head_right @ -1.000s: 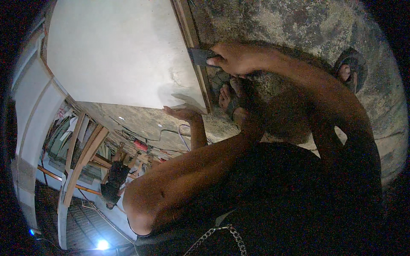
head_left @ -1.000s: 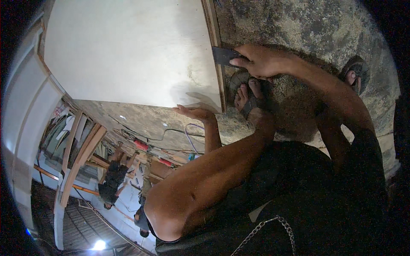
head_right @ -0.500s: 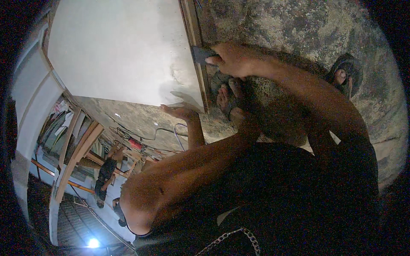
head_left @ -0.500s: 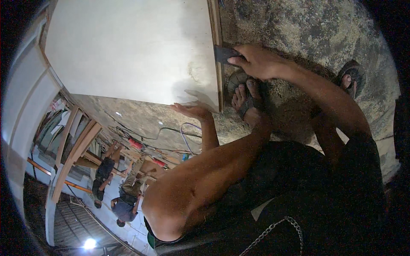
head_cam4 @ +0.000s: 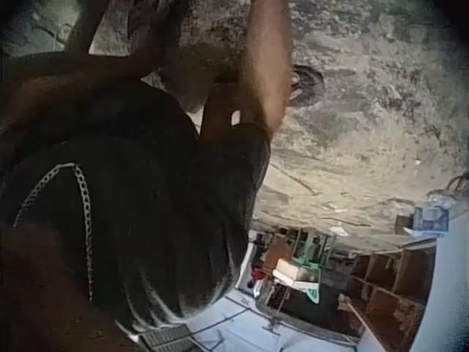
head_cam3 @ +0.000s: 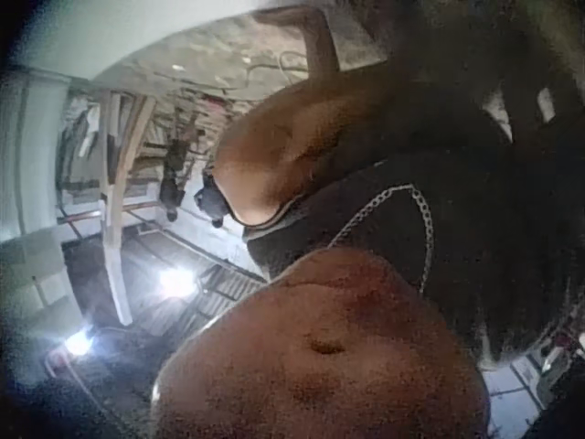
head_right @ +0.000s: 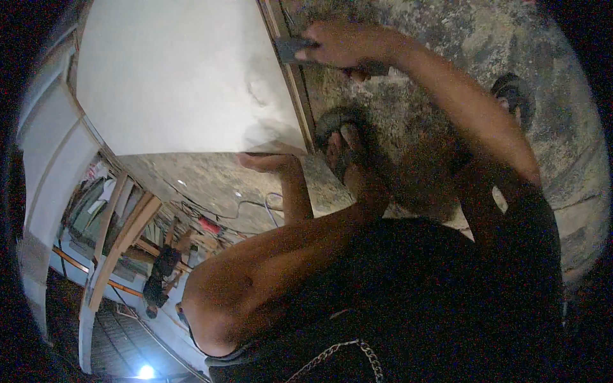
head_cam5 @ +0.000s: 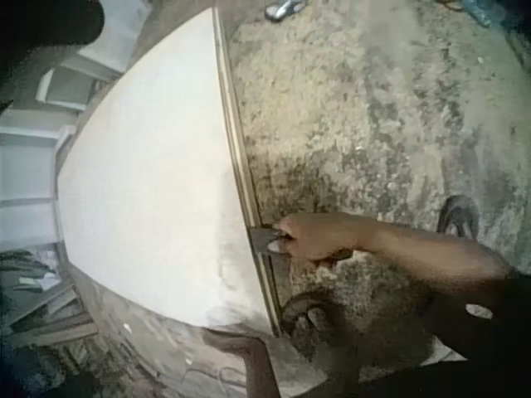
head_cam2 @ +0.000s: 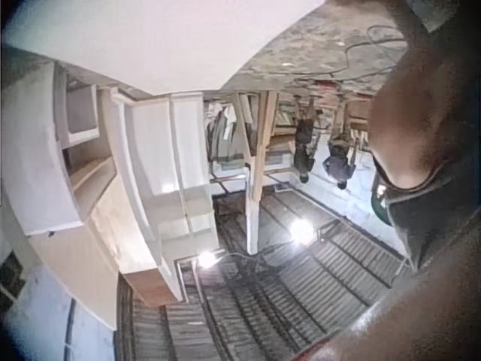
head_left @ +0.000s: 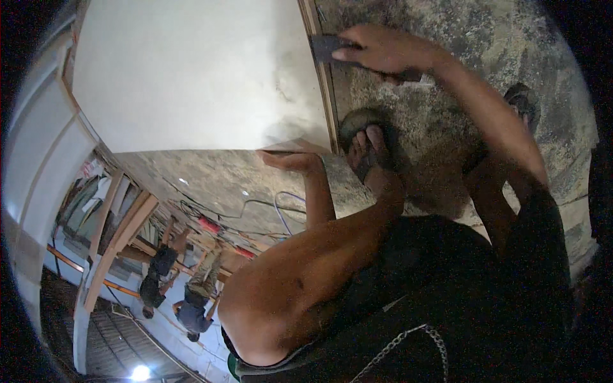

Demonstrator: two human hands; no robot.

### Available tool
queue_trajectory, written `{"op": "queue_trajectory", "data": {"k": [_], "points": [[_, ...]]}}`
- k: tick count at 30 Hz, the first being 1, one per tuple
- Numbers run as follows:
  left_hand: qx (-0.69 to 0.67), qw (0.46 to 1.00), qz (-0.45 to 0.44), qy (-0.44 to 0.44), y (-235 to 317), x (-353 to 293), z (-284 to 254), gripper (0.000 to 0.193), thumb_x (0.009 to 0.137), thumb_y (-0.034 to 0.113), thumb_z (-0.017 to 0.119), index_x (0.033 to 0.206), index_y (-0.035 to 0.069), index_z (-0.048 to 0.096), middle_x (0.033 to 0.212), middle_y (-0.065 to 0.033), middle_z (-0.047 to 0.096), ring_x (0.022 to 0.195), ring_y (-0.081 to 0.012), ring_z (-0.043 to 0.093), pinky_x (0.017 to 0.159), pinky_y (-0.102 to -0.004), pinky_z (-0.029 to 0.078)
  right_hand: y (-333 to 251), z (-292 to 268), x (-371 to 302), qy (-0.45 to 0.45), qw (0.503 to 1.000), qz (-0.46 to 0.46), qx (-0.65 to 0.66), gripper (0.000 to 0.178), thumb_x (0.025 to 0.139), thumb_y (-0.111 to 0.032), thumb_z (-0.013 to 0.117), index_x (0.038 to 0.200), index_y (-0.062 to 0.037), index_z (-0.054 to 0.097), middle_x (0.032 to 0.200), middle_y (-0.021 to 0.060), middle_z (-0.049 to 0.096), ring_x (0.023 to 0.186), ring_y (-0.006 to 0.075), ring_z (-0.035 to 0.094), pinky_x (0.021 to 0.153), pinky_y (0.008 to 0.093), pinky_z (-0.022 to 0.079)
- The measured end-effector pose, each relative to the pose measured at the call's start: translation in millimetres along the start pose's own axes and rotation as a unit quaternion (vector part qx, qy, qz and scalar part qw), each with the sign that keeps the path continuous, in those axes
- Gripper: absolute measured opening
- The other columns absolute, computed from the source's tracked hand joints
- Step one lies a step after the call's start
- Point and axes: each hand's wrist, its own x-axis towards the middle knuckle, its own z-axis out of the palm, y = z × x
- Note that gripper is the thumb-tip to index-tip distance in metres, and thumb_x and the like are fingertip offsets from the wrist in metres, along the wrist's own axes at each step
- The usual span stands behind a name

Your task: The person shaves the edge of a large wooden board using a hand plane, working along the entire length of the side.

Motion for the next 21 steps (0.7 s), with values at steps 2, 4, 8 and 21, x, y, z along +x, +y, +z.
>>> {"op": "queue_trajectory", "data": {"k": [2, 4, 8, 21], "points": [[0.069, 0.997, 0.025, -0.021, -9, -5, 9, 0.066, 0.089, 0.043, 0.049, 0.129, -0.006, 0.03, 0.122, -0.0257, 0.039, 0.108, -0.0389, 0.045, 0.092, -0.0523, 0.039, 26, 27, 5, 0.046, 0.998, -0.045, 0.015, 0.043, 0.096, -0.037, 0.044, 0.117, 0.0002, 0.047, 0.052, 0.0041, 0.048, 0.037, 0.0121, 0.05, 0.035, 0.0288, 0.044], [0.149, 0.986, 0.055, -0.041, -11, -11, 8, 0.067, 0.09, 0.044, 0.045, 0.131, -0.006, 0.027, 0.125, -0.0261, 0.037, 0.113, -0.0383, 0.041, 0.095, -0.0517, 0.035, 25, 41, -3, 0.084, 0.991, -0.093, 0.039, 0.043, 0.096, -0.037, 0.043, 0.118, -0.0001, 0.046, 0.052, 0.004, 0.048, 0.037, 0.0115, 0.049, 0.035, 0.0284, 0.043], [0.315, 0.939, 0.12, -0.064, -6, -26, -15, 0.07, 0.092, 0.048, 0.038, 0.135, -0.005, 0.021, 0.132, -0.0268, 0.032, 0.123, -0.0371, 0.035, 0.102, -0.0504, 0.029, 19, 65, -19, 0.135, 0.98, -0.108, 0.098, 0.043, 0.097, -0.037, 0.041, 0.12, -0.0003, 0.043, 0.055, 0.0061, 0.05, 0.044, 0.0141, 0.054, 0.044, 0.033, 0.047], [0.214, 0.954, 0.204, -0.049, 41, 35, 34, 0.053, 0.092, 0.031, 0.045, 0.135, -0.001, 0.036, 0.136, -0.0185, 0.04, 0.128, -0.0352, 0.034, 0.107, -0.0491, 0.025, 17, 56, -21, 0.078, 0.981, -0.035, 0.172, 0.04, 0.098, -0.035, 0.039, 0.116, -0.0005, 0.045, 0.053, 0.0054, 0.05, 0.039, 0.0147, 0.051, 0.04, 0.0327, 0.045]]}}
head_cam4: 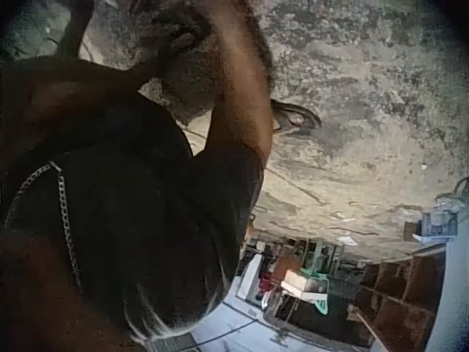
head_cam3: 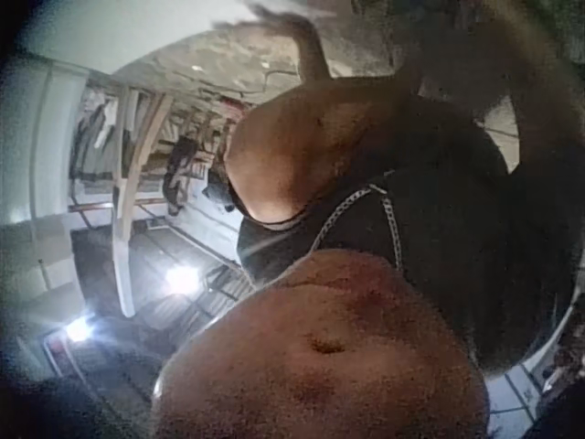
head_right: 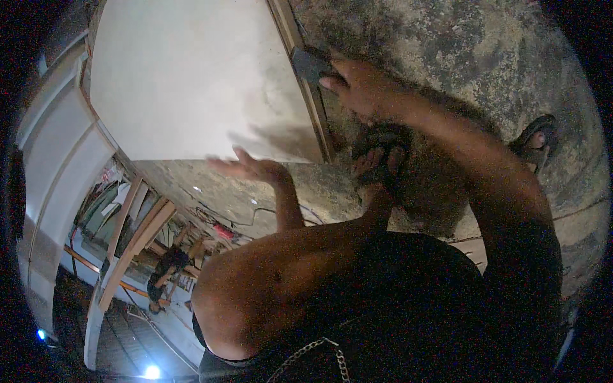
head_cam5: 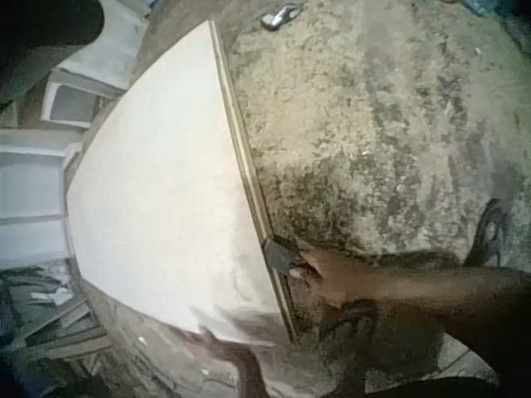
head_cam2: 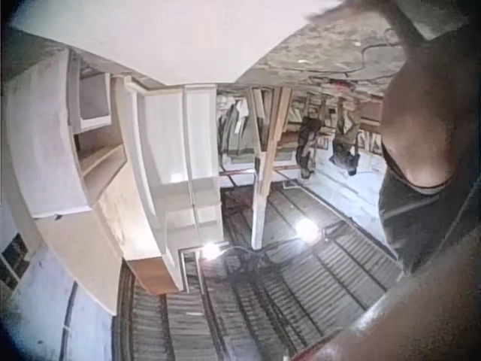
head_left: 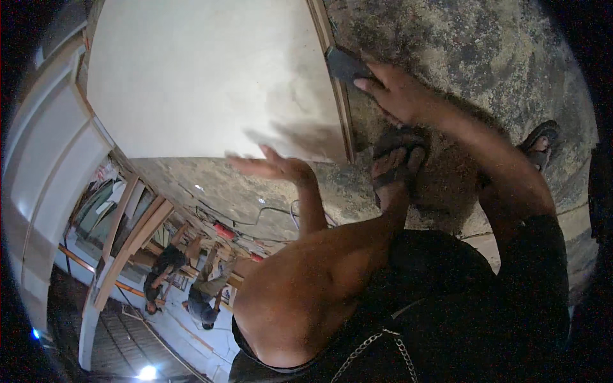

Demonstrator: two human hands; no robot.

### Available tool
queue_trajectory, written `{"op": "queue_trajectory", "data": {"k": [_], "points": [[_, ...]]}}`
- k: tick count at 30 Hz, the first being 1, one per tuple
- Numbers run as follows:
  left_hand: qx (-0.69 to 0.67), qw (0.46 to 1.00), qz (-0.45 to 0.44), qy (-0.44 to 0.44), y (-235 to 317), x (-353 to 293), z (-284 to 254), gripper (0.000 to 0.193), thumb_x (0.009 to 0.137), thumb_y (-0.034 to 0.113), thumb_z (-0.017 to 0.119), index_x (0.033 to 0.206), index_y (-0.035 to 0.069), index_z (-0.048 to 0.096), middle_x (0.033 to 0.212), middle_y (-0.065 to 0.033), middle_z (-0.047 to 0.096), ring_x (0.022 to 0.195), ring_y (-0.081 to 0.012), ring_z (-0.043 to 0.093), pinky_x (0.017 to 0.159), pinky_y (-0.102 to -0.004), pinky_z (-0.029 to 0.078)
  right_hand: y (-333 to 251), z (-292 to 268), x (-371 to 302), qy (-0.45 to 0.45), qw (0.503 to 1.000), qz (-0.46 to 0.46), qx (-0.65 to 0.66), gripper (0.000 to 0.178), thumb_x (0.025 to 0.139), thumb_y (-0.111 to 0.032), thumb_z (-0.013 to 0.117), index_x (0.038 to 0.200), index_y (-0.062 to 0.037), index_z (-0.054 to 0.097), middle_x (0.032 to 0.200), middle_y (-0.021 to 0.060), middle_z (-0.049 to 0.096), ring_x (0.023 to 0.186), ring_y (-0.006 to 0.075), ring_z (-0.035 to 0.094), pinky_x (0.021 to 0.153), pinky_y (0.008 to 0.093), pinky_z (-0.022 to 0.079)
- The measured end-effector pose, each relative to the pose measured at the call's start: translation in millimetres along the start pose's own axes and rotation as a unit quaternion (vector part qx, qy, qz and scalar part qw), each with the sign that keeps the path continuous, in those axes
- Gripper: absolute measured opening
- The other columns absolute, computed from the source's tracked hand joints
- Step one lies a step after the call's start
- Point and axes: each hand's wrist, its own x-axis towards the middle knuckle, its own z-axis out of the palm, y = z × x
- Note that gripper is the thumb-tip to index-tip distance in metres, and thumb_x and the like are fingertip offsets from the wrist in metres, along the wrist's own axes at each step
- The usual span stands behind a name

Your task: The person shaves the edge of a large wooden board using a hand plane, working along the entire length of the side.

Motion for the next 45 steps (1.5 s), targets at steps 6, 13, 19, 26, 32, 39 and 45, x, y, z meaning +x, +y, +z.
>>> {"op": "queue_trajectory", "data": {"k": [6, 13, 19, 26, 32, 39, 45], "points": [[0.04, 0.766, 0.428, -0.477, 114, 94, 104, 0.034, 0.087, 0.022, 0.054, 0.118, 0.008, 0.058, 0.121, -0.0062, 0.057, 0.119, -0.0301, 0.044, 0.098, -0.043, 0.033, 66, -8, 49, 0.154, 0.912, -0.344, -0.165, 0.035, 0.097, -0.032, 0.042, 0.108, 0.0021, 0.044, 0.052, 0.0065, 0.049, 0.034, 0.0147, 0.047, 0.035, 0.0309, 0.043], [0.171, 0.517, 0.635, -0.549, 161, 136, 167, 0.028, 0.09, 0.033, 0.051, 0.107, 0.015, 0.064, 0.114, -0.0039, 0.059, 0.113, -0.0247, 0.048, 0.096, -0.0414, 0.034, 12, -23, 23, -0.087, 0.994, -0.069, 0.004, 0.033, 0.097, -0.031, 0.044, 0.097, 0.0016, 0.043, 0.048, 0.0078, 0.047, 0.032, 0.0167, 0.045, 0.035, 0.0349, 0.039], [0.222, 0.395, 0.69, -0.564, 168, 134, 181, 0.034, 0.091, 0.039, 0.048, 0.105, 0.013, 0.063, 0.113, -0.0036, 0.059, 0.111, -0.0233, 0.048, 0.096, -0.0413, 0.034, 16, 10, 8, 0.063, 0.997, -0.04, -0.012, 0.032, 0.095, -0.026, 0.046, 0.11, 0.0021, 0.045, 0.073, 0.0188, 0.057, 0.051, 0.0262, 0.057, 0.051, 0.04, 0.044], [0.193, 0.394, 0.638, -0.633, 178, 125, 191, 0.037, 0.09, 0.041, 0.048, 0.098, 0.009, 0.065, 0.109, -0.0069, 0.059, 0.107, -0.0256, 0.049, 0.094, -0.0403, 0.036, 30, 31, 4, 0.215, 0.963, -0.163, -0.013, 0.032, 0.095, -0.026, 0.046, 0.114, -0.0004, 0.045, 0.077, 0.0221, 0.057, 0.063, 0.0308, 0.06, 0.058, 0.042, 0.045], [0.134, 0.41, 0.659, -0.616, 154, 125, 204, 0.039, 0.089, 0.043, 0.049, 0.088, 0.01, 0.069, 0.097, -0.0035, 0.06, 0.097, -0.0225, 0.051, 0.085, -0.0383, 0.038, 7, 19, -13, 0.132, 0.989, -0.063, -0.012, 0.031, 0.093, -0.025, 0.051, 0.11, 0.0002, 0.047, 0.079, 0.0233, 0.057, 0.073, 0.0361, 0.059, 0.065, 0.0448, 0.044], [0.067, 0.461, 0.671, -0.577, 144, 118, 207, 0.037, 0.086, 0.044, 0.054, 0.074, 0.012, 0.069, 0.077, 0.0024, 0.058, 0.08, -0.0148, 0.05, 0.076, -0.0347, 0.033, 47, -15, -54, 0.258, 0.958, -0.116, -0.045, 0.036, 0.092, -0.02, 0.051, 0.12, 0.0019, 0.047, 0.081, 0.0239, 0.06, 0.072, 0.0286, 0.063, 0.064, 0.0408, 0.047], [0.072, 0.454, 0.632, -0.624, 149, 115, 207, 0.037, 0.085, 0.043, 0.056, 0.072, 0.01, 0.068, 0.074, 0.0012, 0.058, 0.074, -0.0159, 0.045, 0.071, -0.0341, 0.029, 34, -7, -43, 0.183, 0.976, -0.114, -0.035, 0.038, 0.092, -0.024, 0.051, 0.12, 0.0014, 0.048, 0.078, 0.023, 0.06, 0.064, 0.0274, 0.062, 0.061, 0.0391, 0.047]]}}
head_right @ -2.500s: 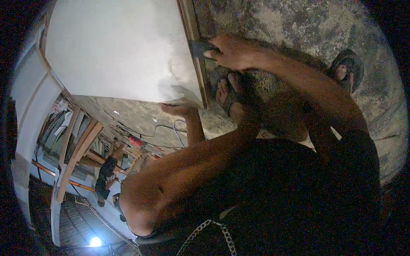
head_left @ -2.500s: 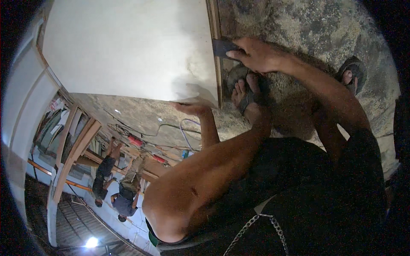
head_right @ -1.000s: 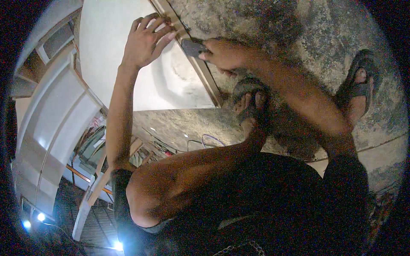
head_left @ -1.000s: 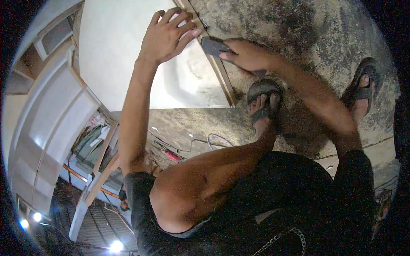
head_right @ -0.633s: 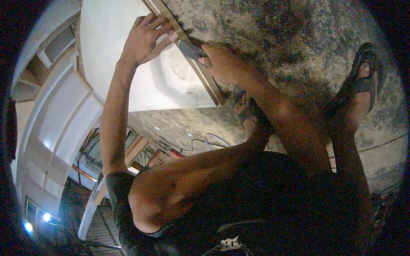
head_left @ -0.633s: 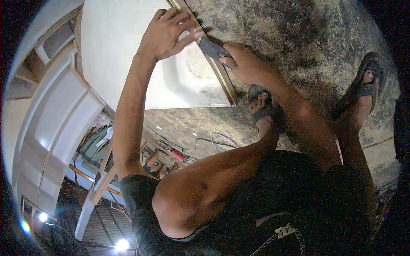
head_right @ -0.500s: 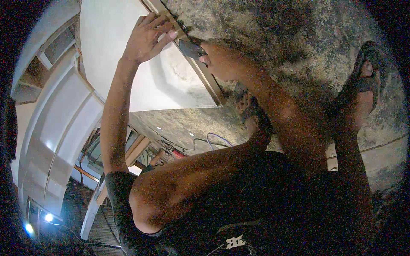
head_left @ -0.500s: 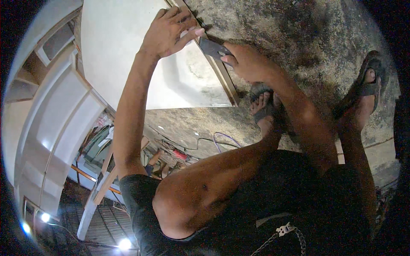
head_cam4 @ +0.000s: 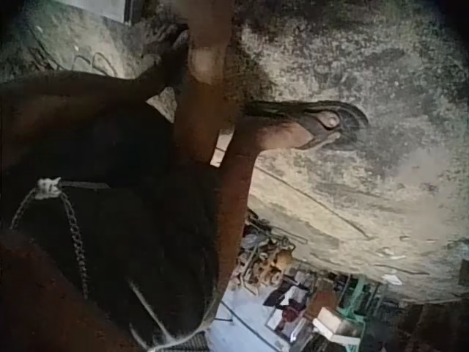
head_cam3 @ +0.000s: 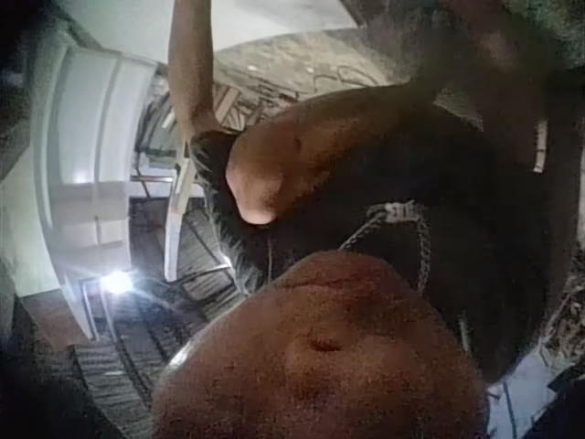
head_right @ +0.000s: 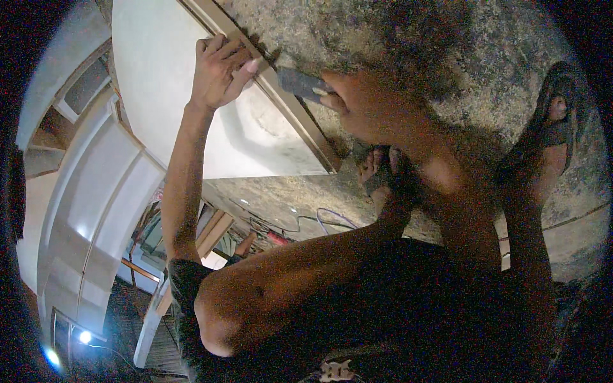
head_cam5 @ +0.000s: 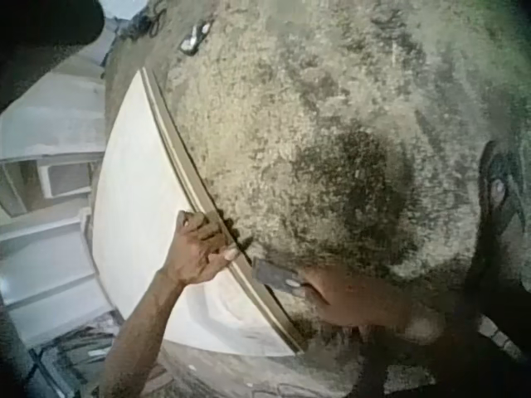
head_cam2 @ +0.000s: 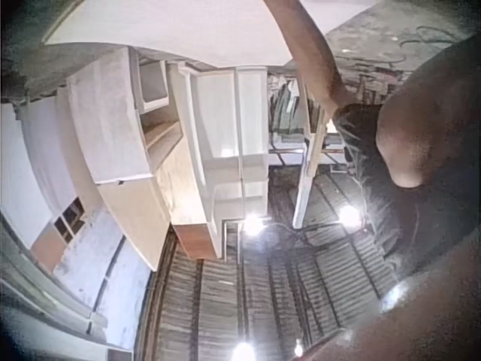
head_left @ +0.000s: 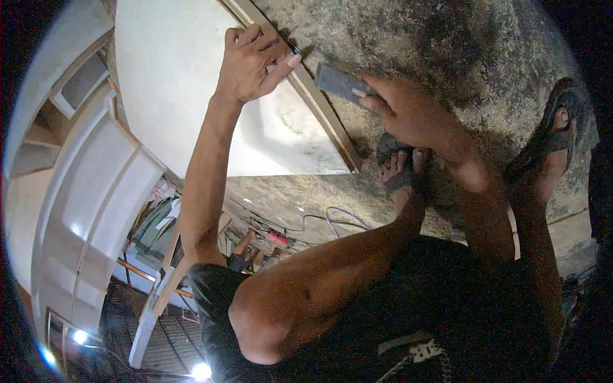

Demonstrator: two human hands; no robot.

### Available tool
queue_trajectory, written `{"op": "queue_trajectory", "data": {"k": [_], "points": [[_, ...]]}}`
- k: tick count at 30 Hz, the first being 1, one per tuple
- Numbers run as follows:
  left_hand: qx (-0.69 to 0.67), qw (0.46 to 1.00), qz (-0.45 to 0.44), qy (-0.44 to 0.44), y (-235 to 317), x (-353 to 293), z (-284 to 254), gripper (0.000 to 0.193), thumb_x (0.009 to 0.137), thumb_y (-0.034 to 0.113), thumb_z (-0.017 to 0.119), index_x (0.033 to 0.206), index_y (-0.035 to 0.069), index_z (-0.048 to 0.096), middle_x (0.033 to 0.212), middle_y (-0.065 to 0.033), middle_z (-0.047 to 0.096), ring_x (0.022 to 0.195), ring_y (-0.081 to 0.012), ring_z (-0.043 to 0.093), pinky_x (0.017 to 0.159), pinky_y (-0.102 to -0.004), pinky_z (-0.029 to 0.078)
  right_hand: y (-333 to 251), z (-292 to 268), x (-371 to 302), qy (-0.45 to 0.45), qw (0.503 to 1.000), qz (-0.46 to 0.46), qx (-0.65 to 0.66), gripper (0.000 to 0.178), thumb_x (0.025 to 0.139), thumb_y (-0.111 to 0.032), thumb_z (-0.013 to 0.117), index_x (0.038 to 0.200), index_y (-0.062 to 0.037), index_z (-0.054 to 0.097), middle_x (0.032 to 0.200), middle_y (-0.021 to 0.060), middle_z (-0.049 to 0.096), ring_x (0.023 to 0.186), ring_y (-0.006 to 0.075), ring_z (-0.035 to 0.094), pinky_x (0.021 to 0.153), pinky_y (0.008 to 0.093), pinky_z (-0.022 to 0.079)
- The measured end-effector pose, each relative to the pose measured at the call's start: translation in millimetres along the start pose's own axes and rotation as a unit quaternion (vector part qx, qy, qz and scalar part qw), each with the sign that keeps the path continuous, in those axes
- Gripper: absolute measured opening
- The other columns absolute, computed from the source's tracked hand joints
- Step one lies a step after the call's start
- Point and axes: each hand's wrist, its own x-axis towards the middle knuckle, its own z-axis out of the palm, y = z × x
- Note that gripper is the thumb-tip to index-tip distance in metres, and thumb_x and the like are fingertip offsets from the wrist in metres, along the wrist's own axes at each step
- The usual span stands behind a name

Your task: The person shaves the edge of a large wooden board using a hand plane, working along the entire length of the side.

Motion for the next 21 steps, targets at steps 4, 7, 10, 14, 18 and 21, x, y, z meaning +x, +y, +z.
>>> {"op": "queue_trajectory", "data": {"k": [4, 7, 10, 14, 18, 21], "points": [[0.007, 1.0, -0.007, -0.001, -2, -2, -2, 0.038, 0.085, 0.043, 0.055, 0.073, 0.009, 0.068, 0.075, 0.0003, 0.059, 0.074, -0.0169, 0.045, 0.072, -0.0348, 0.029, 4, 16, 2, -0.087, 0.995, 0.047, 0.032, 0.037, 0.092, -0.024, 0.051, 0.121, -0.0003, 0.047, 0.08, 0.0235, 0.06, 0.067, 0.0322, 0.062, 0.064, 0.0416, 0.046], [-0.013, 1.0, 0.005, 0.009, -3, -2, 0, 0.039, 0.085, 0.043, 0.054, 0.073, 0.009, 0.068, 0.075, -0.0005, 0.059, 0.076, -0.0174, 0.047, 0.072, -0.0356, 0.029, 8, 27, 4, -0.022, 0.994, 0.021, 0.107, 0.025, 0.09, -0.021, 0.054, 0.102, 0.0008, 0.053, 0.075, 0.024, 0.058, 0.069, 0.0394, 0.06, 0.062, 0.047, 0.044], [-0.034, 0.999, -0.001, 0.02, -1, 2, -2, 0.039, 0.086, 0.042, 0.053, 0.073, 0.009, 0.068, 0.076, -0.001, 0.06, 0.078, -0.0177, 0.048, 0.073, -0.0361, 0.03, 12, 28, 10, -0.068, 0.995, -0.005, 0.071, 0.036, 0.093, -0.024, 0.05, 0.12, -0.0009, 0.047, 0.087, 0.0247, 0.06, 0.075, 0.0353, 0.062, 0.069, 0.0436, 0.046], [-0.02, 1.0, -0.012, 0.012, -6, -2, -2, 0.039, 0.087, 0.041, 0.052, 0.071, 0.008, 0.068, 0.079, -0.0018, 0.061, 0.079, -0.0184, 0.049, 0.073, -0.0367, 0.031, 3, 24, 15, -0.115, 0.992, 0.047, 0.04, 0.035, 0.093, -0.024, 0.05, 0.119, -0.0009, 0.047, 0.087, 0.0246, 0.06, 0.073, 0.0357, 0.061, 0.067, 0.044, 0.045], [-0.023, 0.999, -0.011, 0.026, -5, -3, 0, 0.041, 0.087, 0.041, 0.051, 0.07, 0.008, 0.068, 0.08, -0.0025, 0.062, 0.08, -0.0186, 0.049, 0.074, -0.037, 0.031, 11, 32, 13, -0.091, 0.994, 0.022, 0.06, 0.028, 0.091, -0.021, 0.052, 0.109, -0.0002, 0.049, 0.079, 0.0241, 0.058, 0.069, 0.0371, 0.06, 0.063, 0.0455, 0.044], [-0.024, 0.999, -0.014, 0.02, -3, -2, 0, 0.042, 0.088, 0.041, 0.05, 0.069, 0.008, 0.068, 0.081, -0.0026, 0.062, 0.08, -0.0187, 0.049, 0.074, -0.037, 0.031, 14, 34, 12, -0.062, 0.997, -0.005, 0.05, 0.022, 0.089, -0.02, 0.053, 0.099, 0.0006, 0.052, 0.074, 0.0238, 0.057, 0.066, 0.038, 0.06, 0.06, 0.0467, 0.044]]}}
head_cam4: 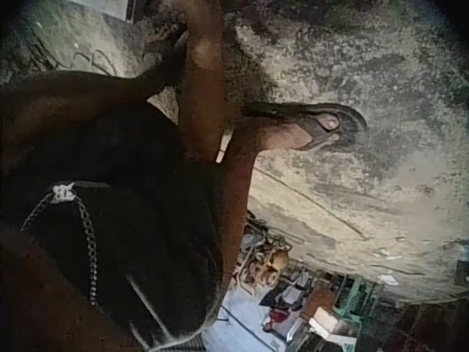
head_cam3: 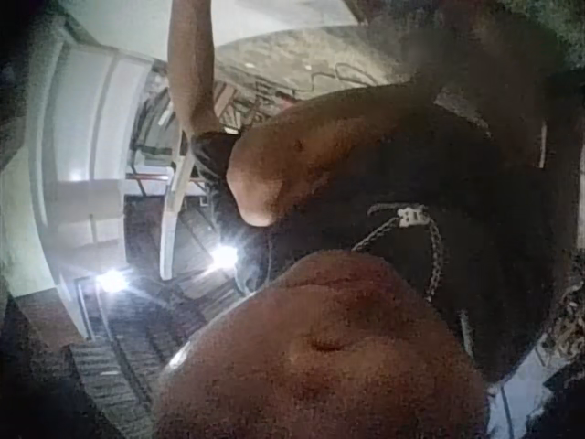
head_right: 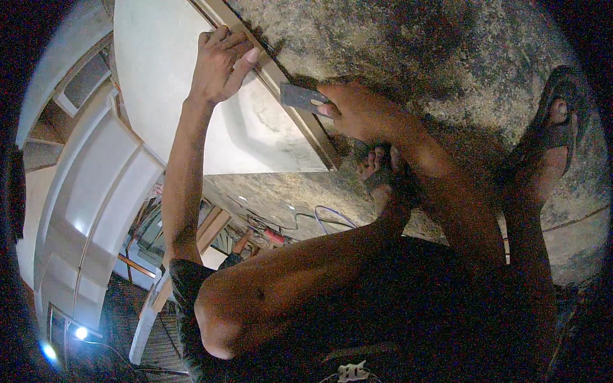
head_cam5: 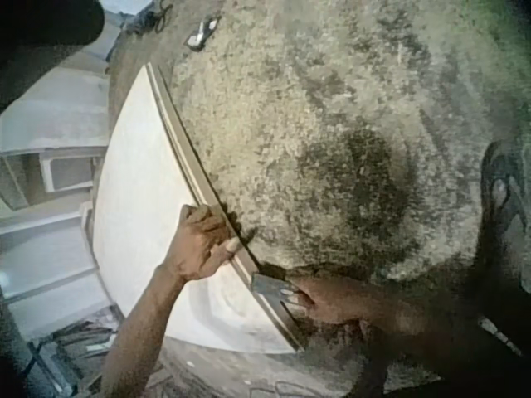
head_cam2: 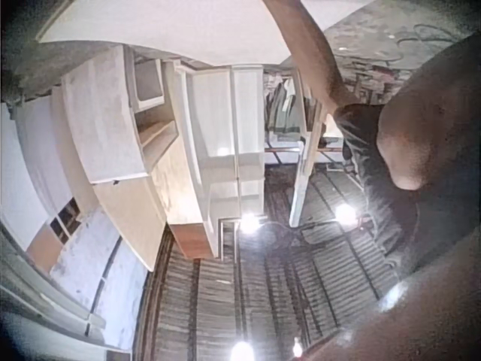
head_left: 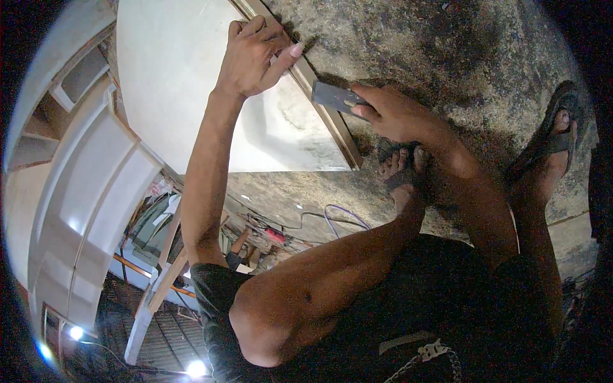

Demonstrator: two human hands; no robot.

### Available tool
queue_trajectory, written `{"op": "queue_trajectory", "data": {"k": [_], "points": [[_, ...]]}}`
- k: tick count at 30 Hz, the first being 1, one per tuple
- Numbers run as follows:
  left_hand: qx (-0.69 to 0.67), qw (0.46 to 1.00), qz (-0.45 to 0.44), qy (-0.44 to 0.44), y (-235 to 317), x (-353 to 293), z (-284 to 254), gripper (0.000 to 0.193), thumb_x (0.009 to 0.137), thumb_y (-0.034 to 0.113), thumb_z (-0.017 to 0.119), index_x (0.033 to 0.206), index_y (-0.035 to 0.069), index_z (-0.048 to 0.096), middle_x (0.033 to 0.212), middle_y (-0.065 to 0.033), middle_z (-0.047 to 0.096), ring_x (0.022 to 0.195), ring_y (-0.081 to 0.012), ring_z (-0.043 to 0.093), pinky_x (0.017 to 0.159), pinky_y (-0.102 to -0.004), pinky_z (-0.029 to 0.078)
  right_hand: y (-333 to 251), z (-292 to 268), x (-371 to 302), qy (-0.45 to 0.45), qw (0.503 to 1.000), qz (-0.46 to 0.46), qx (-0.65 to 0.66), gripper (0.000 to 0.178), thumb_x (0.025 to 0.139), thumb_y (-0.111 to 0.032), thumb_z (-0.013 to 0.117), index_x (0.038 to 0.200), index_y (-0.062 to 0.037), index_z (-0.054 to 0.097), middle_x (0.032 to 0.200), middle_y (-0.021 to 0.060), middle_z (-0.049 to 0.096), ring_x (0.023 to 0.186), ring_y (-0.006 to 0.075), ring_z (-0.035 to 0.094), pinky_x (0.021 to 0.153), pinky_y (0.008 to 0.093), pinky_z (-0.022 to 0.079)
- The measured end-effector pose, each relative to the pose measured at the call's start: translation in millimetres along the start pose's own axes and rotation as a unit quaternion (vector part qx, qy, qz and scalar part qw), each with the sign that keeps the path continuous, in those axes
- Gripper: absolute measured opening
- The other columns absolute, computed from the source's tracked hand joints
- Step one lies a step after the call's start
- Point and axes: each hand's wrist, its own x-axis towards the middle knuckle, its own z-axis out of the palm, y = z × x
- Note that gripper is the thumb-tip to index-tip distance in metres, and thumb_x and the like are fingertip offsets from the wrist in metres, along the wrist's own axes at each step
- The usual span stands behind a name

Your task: The person shaves the edge of a large wooden board using a hand plane, working along the entire length of the side.

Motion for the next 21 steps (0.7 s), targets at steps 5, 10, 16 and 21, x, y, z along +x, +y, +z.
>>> {"op": "queue_trajectory", "data": {"k": [5, 10, 16, 21], "points": [[0.0, 1.0, -0.005, -0.002, 3, 1, 0, 0.042, 0.088, 0.042, 0.05, 0.07, 0.008, 0.069, 0.082, -0.0028, 0.062, 0.081, -0.0186, 0.05, 0.076, -0.0369, 0.031, 1, -5, -1, -0.019, 1.0, 0.0, 0.008, 0.022, 0.089, -0.019, 0.053, 0.099, 0.0008, 0.052, 0.075, 0.023, 0.058, 0.067, 0.0372, 0.06, 0.061, 0.0475, 0.045], [-0.02, 0.999, -0.024, -0.015, 5, 7, -2, 0.042, 0.087, 0.042, 0.051, 0.071, 0.008, 0.069, 0.082, -0.0044, 0.062, 0.083, -0.0192, 0.049, 0.076, -0.037, 0.032, -13, -24, 19, -0.098, 0.991, 0.044, -0.081, 0.028, 0.09, -0.018, 0.053, 0.11, 0.0019, 0.053, 0.084, 0.0234, 0.061, 0.074, 0.0375, 0.061, 0.067, 0.0448, 0.046], [0.003, 0.999, -0.037, -0.026, 6, -19, -8, 0.04, 0.088, 0.042, 0.051, 0.084, 0.007, 0.068, 0.092, -0.0045, 0.062, 0.091, -0.023, 0.05, 0.082, -0.0412, 0.034, -26, -36, 45, -0.197, 0.974, 0.03, -0.109, 0.027, 0.09, -0.017, 0.052, 0.108, 0.0033, 0.053, 0.081, 0.0211, 0.061, 0.071, 0.0305, 0.061, 0.067, 0.0445, 0.046], [-0.077, 0.876, -0.357, 0.313, 61, -120, 37, 0.05, 0.091, 0.039, 0.048, 0.12, -0.002, 0.048, 0.121, -0.0195, 0.048, 0.113, -0.0327, 0.044, 0.097, -0.0426, 0.031, 2, -42, 44, -0.193, 0.969, 0.029, -0.15, 0.03, 0.091, -0.019, 0.05, 0.112, 0.0032, 0.051, 0.079, 0.0201, 0.061, 0.069, 0.0291, 0.062, 0.066, 0.0429, 0.048]]}}
